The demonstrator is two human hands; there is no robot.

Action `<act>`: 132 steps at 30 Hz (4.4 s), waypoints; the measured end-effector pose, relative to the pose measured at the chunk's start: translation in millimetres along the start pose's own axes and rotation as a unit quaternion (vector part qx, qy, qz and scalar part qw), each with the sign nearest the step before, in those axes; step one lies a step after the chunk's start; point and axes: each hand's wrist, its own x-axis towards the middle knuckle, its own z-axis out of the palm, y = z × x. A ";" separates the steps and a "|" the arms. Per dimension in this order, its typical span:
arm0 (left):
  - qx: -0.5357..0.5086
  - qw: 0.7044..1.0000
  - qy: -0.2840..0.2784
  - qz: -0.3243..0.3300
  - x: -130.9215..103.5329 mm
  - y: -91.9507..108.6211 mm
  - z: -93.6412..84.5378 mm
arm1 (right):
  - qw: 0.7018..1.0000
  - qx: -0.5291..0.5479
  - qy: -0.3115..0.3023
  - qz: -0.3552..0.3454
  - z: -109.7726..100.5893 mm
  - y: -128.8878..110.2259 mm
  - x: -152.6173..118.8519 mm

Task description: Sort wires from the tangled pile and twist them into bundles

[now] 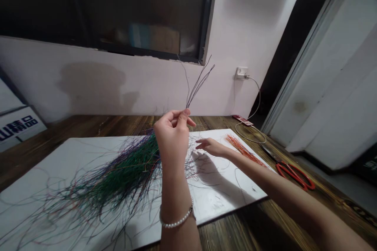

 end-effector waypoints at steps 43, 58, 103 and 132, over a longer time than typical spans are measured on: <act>0.034 0.999 -0.038 0.007 2.1 -11.9 12.0 | 0.954 -0.256 -0.102 -0.117 -0.5 17.7 12.3; 0.084 0.991 -0.101 -0.020 1.7 -17.1 21.2 | 0.965 0.210 0.157 -0.027 -39.3 4.4 -49.0; 0.015 0.960 -0.280 -0.012 -47.4 17.1 72.9 | 0.826 0.431 0.339 -0.132 -114.3 -55.9 -140.7; -0.145 0.867 -0.424 -0.216 -35.9 11.3 70.7 | 0.858 0.245 0.400 -0.211 -117.2 -47.4 -141.3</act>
